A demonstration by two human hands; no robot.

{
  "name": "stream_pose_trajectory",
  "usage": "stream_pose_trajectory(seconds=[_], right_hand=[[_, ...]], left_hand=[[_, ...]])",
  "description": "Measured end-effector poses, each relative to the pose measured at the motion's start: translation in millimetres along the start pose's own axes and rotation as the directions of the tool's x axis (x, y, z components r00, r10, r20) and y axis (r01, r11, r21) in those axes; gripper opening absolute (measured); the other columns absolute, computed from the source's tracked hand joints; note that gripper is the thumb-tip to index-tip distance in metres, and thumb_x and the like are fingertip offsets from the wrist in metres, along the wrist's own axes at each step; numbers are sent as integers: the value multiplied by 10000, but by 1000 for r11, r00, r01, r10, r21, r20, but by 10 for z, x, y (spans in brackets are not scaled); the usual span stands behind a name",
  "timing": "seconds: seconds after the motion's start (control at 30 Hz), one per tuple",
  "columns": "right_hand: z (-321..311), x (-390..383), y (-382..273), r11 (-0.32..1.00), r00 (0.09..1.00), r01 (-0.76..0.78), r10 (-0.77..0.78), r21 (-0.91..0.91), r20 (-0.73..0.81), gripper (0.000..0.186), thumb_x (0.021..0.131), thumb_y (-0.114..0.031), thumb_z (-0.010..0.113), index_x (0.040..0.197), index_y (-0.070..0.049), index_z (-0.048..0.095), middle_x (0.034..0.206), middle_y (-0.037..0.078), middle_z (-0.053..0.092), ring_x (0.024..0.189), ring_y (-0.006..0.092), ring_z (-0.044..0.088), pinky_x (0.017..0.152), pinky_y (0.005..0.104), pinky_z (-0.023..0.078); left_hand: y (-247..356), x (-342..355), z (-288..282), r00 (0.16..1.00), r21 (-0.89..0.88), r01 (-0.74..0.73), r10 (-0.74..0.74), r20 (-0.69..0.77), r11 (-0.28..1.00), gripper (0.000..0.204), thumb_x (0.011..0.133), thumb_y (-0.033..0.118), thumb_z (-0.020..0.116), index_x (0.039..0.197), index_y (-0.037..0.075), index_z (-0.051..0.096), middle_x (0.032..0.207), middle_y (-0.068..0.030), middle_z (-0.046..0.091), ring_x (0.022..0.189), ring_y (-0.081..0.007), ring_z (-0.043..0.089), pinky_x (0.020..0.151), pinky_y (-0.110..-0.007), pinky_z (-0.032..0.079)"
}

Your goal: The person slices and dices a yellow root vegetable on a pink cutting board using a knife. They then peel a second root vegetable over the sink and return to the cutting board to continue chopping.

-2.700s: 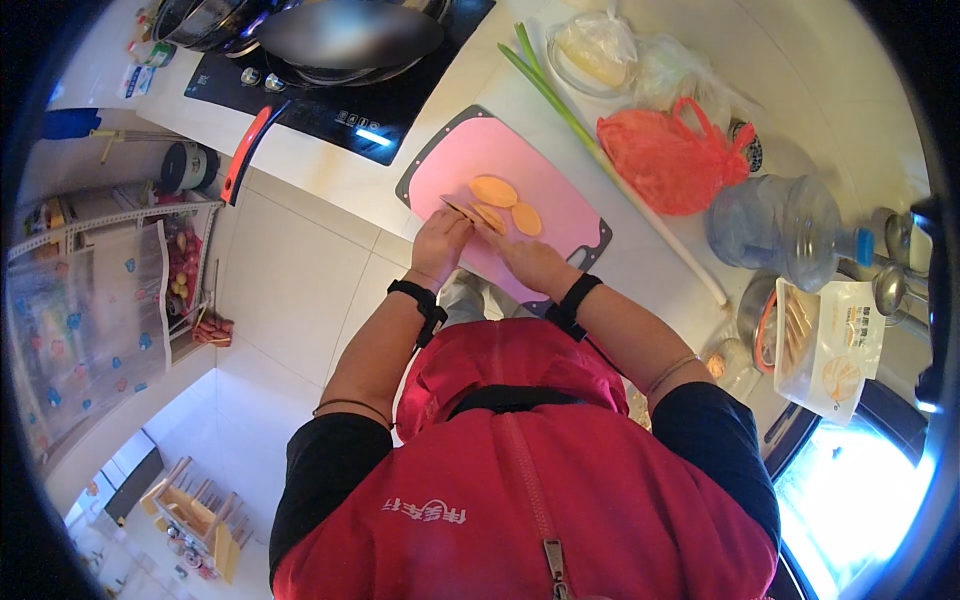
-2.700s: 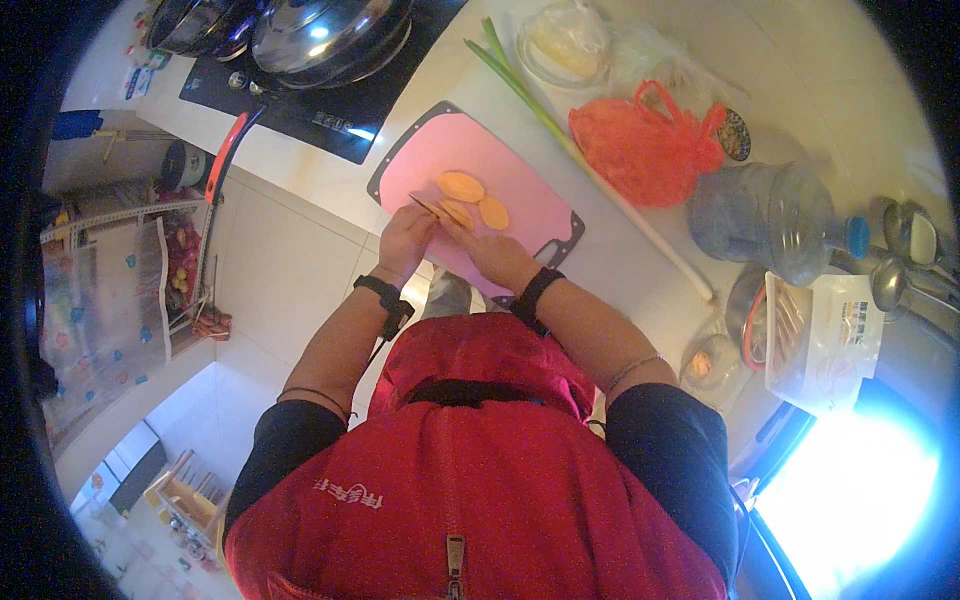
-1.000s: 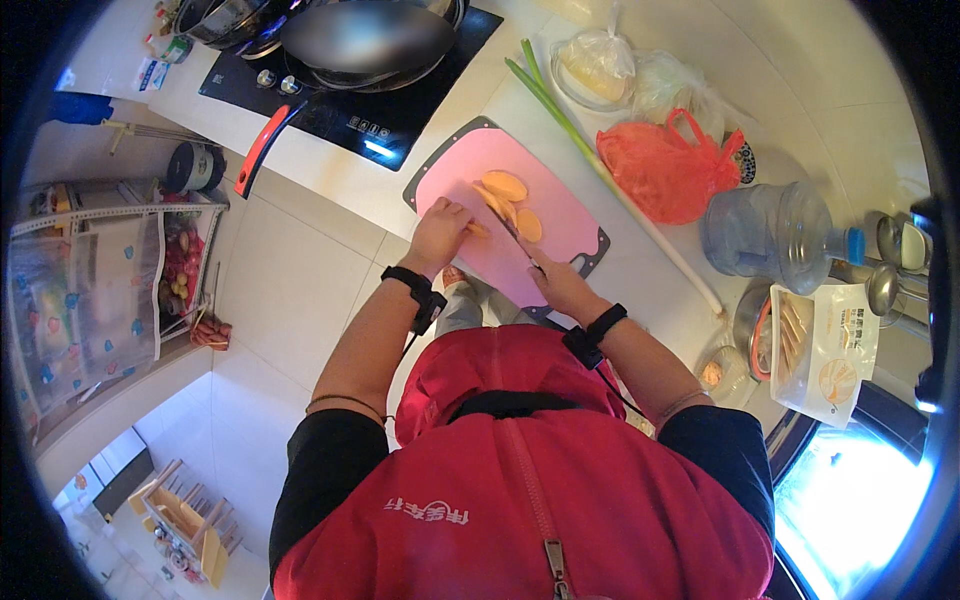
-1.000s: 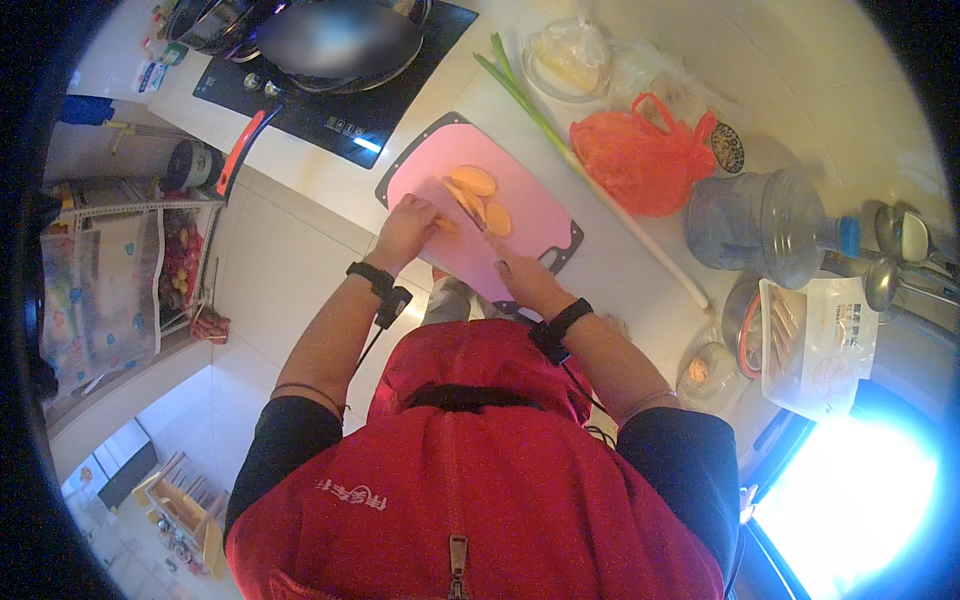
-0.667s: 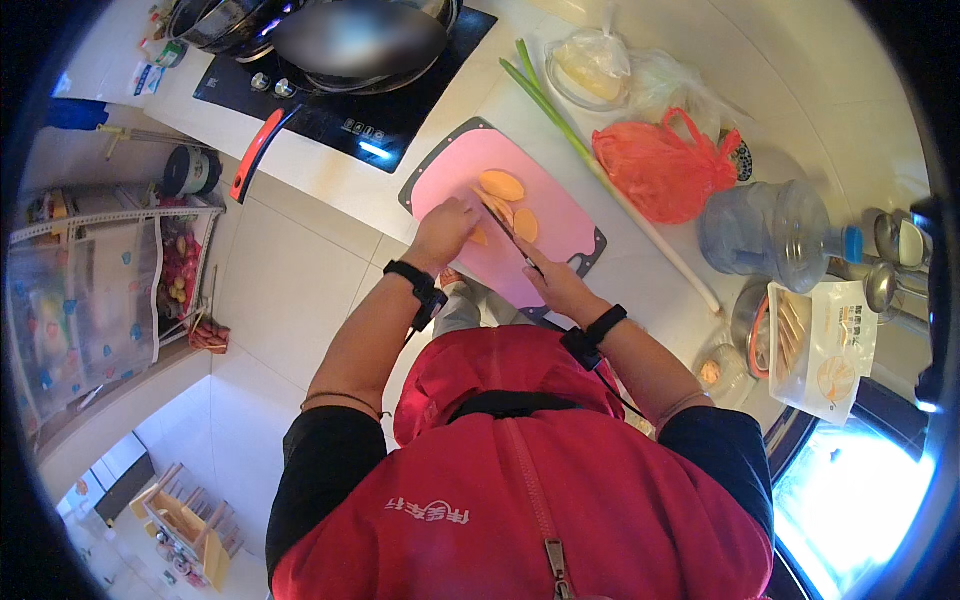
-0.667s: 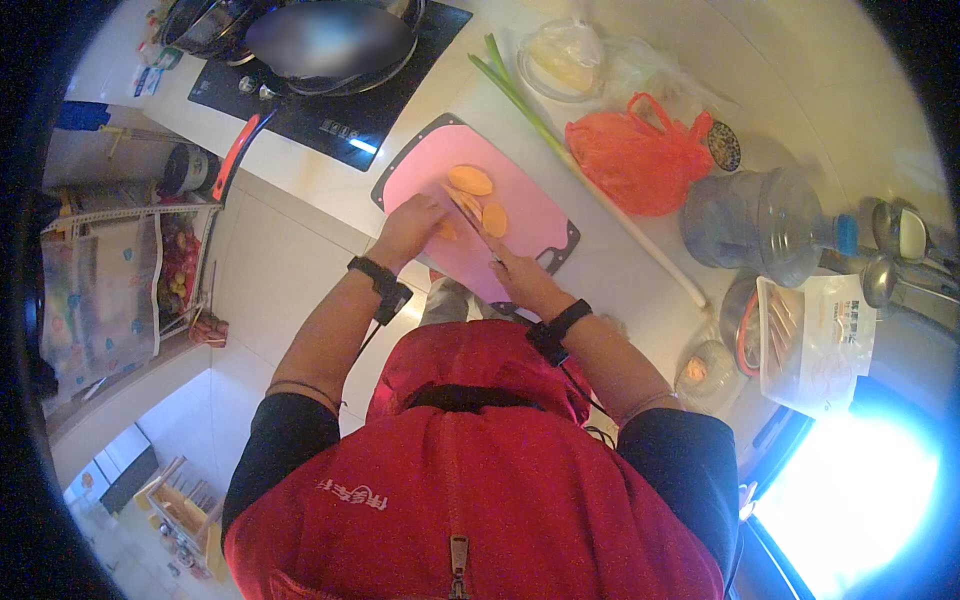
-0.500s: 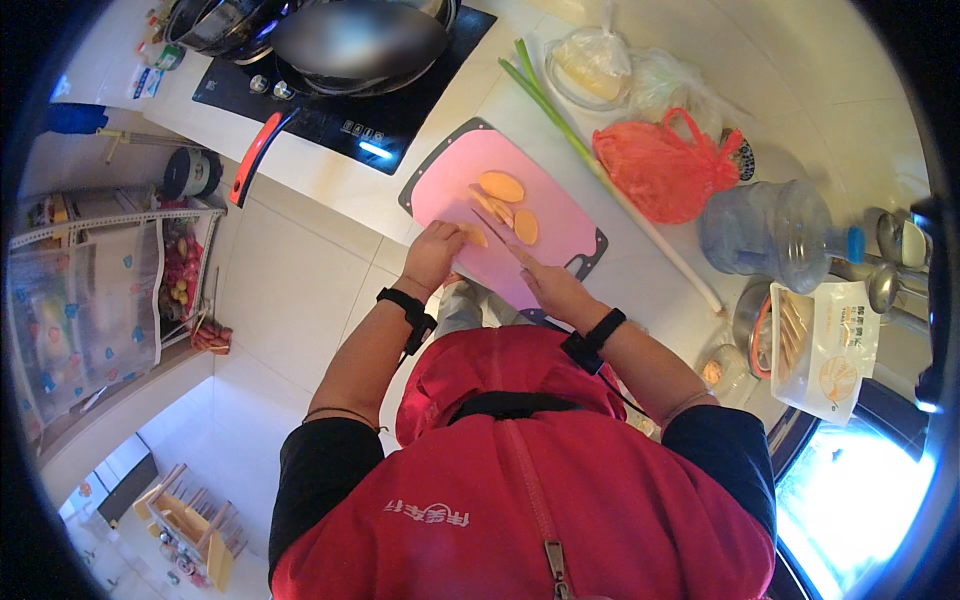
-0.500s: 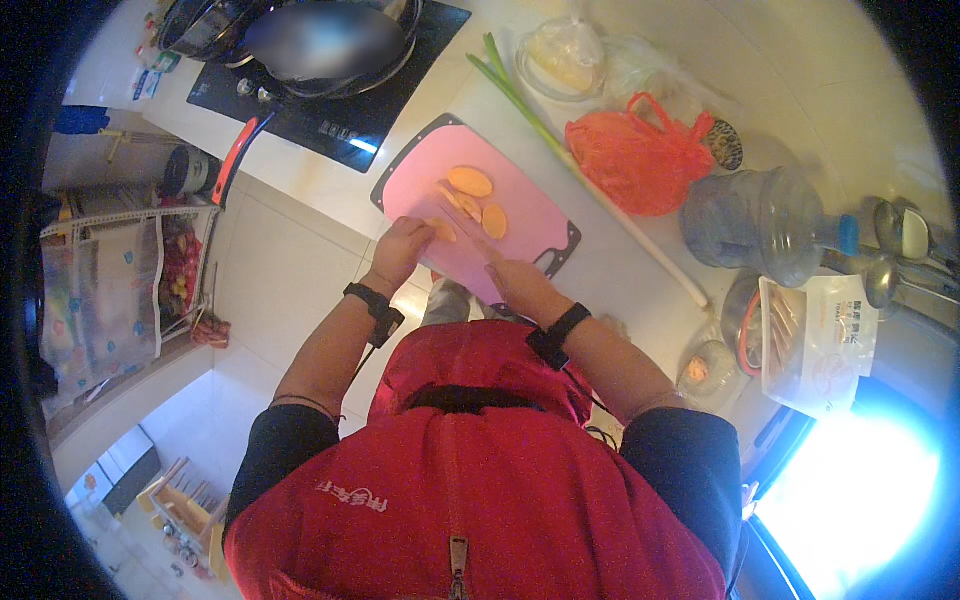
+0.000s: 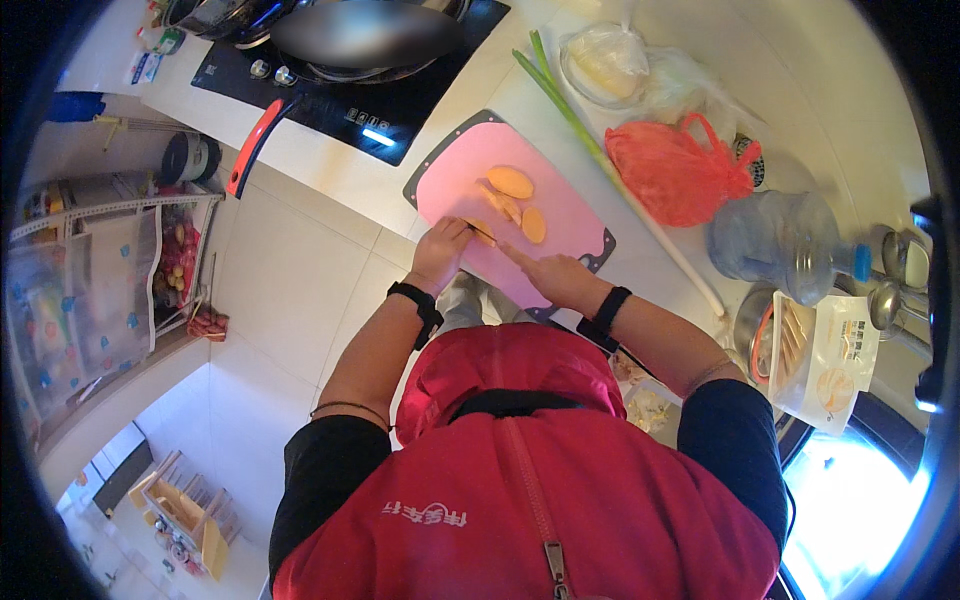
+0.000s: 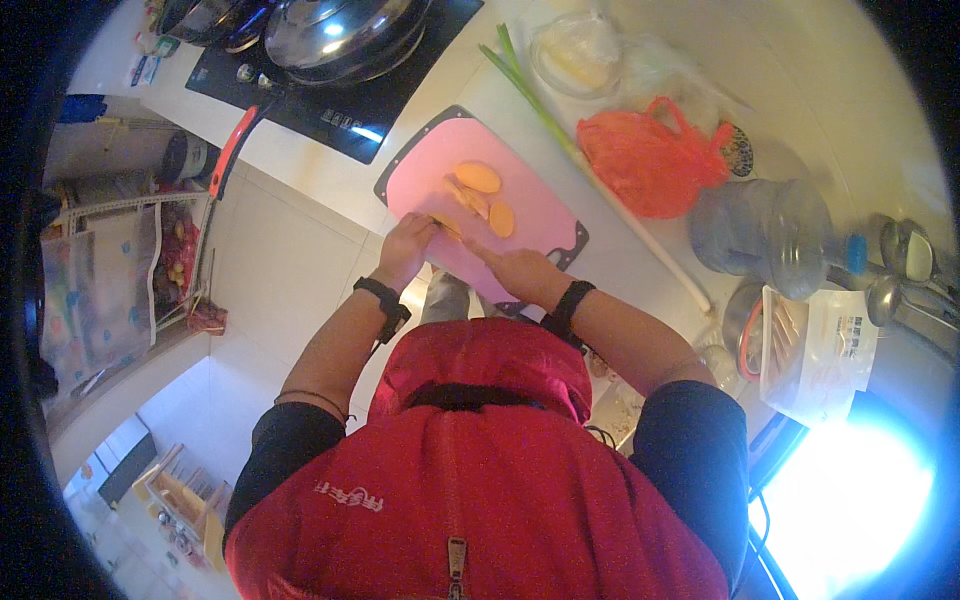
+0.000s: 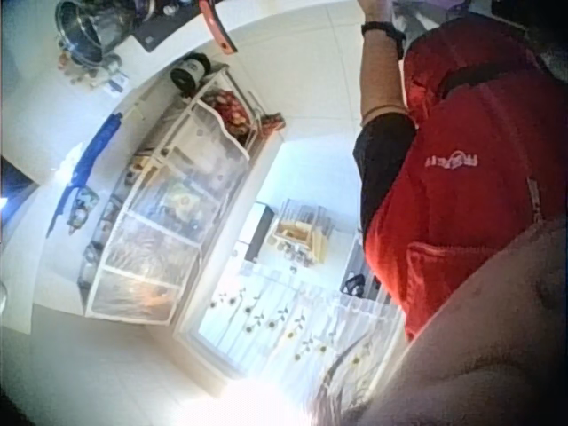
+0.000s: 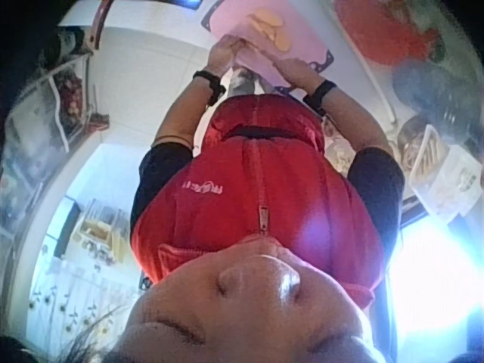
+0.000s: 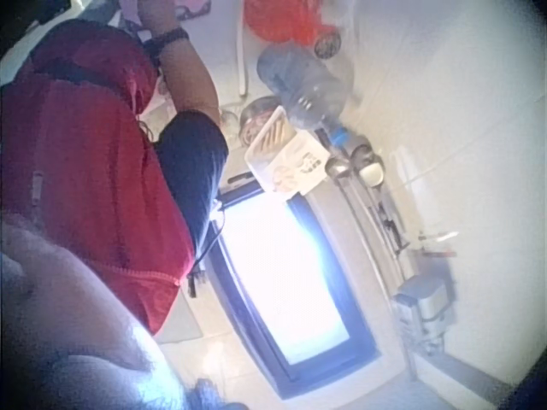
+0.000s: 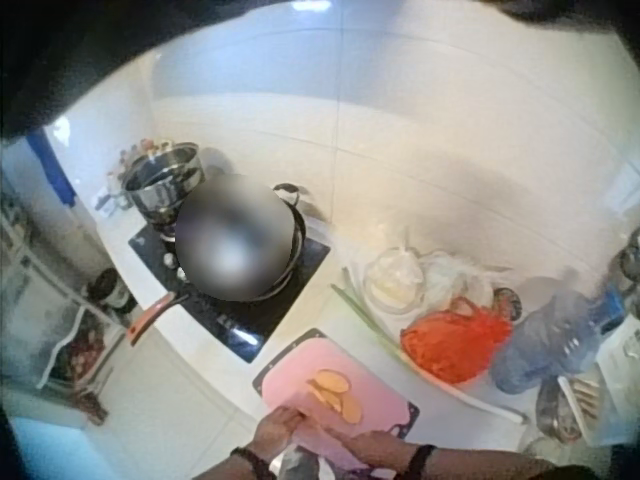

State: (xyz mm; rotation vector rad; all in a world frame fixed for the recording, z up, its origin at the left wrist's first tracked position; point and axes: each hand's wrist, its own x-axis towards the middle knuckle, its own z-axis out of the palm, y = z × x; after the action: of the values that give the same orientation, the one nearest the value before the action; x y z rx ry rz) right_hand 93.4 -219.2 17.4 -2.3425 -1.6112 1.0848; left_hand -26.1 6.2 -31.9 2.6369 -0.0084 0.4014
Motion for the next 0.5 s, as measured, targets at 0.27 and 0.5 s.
stream_pose_trajectory(seconds=[0.27, 0.5], right_hand=[[95, 62, -37, 992, 997, 13, -22, -127, -69, 772, 878, -95, 530, 1560, -186, 179, 662, 145, 647, 584, 336, 661, 519, 454, 536], [154, 209, -45, 998, 996, 31, -36, -58, -85, 695, 915, -140, 487, 1549, -197, 209, 732, 166, 665, 633, 341, 669, 548, 454, 535]], left_hand=[[-10, 44, -56, 999, 4, -46, 46, 14, 999, 165, 757, 94, 581, 887, 56, 675, 956, -67, 654, 932, -260, 625, 782, -350, 546], [-12, 21, 33, 1000, -28, 23, -23, -6, 999, 155, 765, 89, 590, 889, 61, 680, 935, -66, 656, 914, -257, 627, 767, -356, 545]])
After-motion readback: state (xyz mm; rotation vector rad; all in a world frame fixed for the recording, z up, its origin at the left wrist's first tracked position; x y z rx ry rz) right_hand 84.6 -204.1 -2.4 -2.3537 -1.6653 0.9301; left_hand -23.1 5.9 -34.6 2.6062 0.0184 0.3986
